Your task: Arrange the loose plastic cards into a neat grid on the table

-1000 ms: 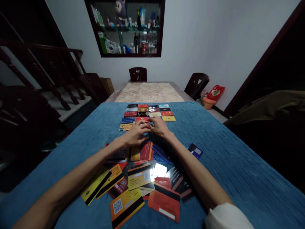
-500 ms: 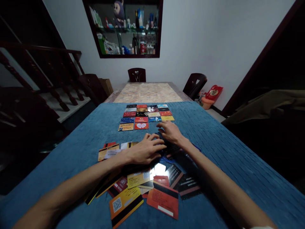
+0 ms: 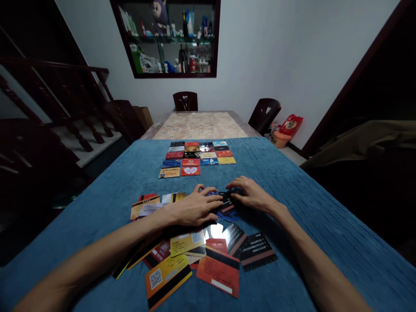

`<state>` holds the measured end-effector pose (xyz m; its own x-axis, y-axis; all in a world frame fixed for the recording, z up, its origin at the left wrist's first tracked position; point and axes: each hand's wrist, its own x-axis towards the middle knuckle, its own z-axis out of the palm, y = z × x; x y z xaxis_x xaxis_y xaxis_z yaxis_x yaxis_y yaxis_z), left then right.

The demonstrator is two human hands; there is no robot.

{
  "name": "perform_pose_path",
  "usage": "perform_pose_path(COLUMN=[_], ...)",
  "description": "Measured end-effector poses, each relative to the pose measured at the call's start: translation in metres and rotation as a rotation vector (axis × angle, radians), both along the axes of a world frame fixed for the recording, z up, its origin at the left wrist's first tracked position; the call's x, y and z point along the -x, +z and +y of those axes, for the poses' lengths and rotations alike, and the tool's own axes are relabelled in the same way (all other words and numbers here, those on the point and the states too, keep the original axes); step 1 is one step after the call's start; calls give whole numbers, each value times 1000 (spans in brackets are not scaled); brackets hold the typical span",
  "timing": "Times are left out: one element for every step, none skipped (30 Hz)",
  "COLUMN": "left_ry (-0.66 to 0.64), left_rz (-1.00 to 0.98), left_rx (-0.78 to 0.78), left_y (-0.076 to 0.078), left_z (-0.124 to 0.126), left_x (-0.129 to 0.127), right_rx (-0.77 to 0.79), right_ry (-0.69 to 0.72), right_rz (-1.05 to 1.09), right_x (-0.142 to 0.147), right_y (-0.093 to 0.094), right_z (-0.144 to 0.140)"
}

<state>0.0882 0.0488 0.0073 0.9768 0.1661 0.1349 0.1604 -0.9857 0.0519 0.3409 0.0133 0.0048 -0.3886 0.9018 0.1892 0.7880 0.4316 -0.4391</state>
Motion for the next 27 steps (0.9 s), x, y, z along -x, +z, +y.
perform_pose_path(left_ry=[1,3,7,13,20,26,33,41,48,57,67,78,89,101,114,127,139,150,160,168,175,181,187,189,190,191,191], left_rz=[-3,-4,-3,-2,-1,-1,-4,-8,-10,-8,-3,2,8,15,22,25,27,24,18,10,1,-4,-7,-7,-7,-7,-8], left_rx=[-3,-5,-7,-10,-11,-12,-12,-11,-10,-10,-11,-14,-18,-22,-24,-24,-21,-15,-7,1,7,11,12,9,5,-2,-10], left_y=[1,3,4,5,5,6,6,6,6,7,7,8,9,10,10,11,11,10,10,9,8,7,6,5,4,4,4], left_z=[1,2,3,4,5,5,6,6,6,6,5,5,4,4,3,3,2,2,2,1,1,1,0,0,0,-1,-1], left_x=[1,1,1,2,2,2,2,3,3,3,2,2,2,2,2,2,2,2,1,1,1,1,0,0,0,-1,-1], right_rx=[14,26,36,46,58,69,79,88,95,102,108,113,118,122,125,126,125,123,120,118,115,114,112,107,99,88,75], right_ry=[5,10,16,22,30,38,46,52,58,63,67,72,74,75,75,73,71,71,73,75,78,80,81,82,85,89,91], right_rz=[-4,-8,-12,-16,-22,-29,-33,-36,-38,-39,-40,-43,-48,-53,-57,-58,-58,-55,-50,-46,-41,-39,-39,-39,-42,-47,-54], right_x=[-1,-2,-2,-1,0,1,3,4,6,7,9,10,11,12,12,13,14,15,15,16,16,17,17,17,17,18,18], right_y=[2,3,4,4,5,4,4,4,3,3,2,2,2,2,2,2,3,3,3,3,3,4,4,4,4,4,4], right_z=[-2,-3,-4,-5,-6,-6,-7,-8,-9,-10,-10,-11,-11,-11,-12,-12,-12,-12,-12,-12,-13,-13,-13,-13,-14,-14,-14])
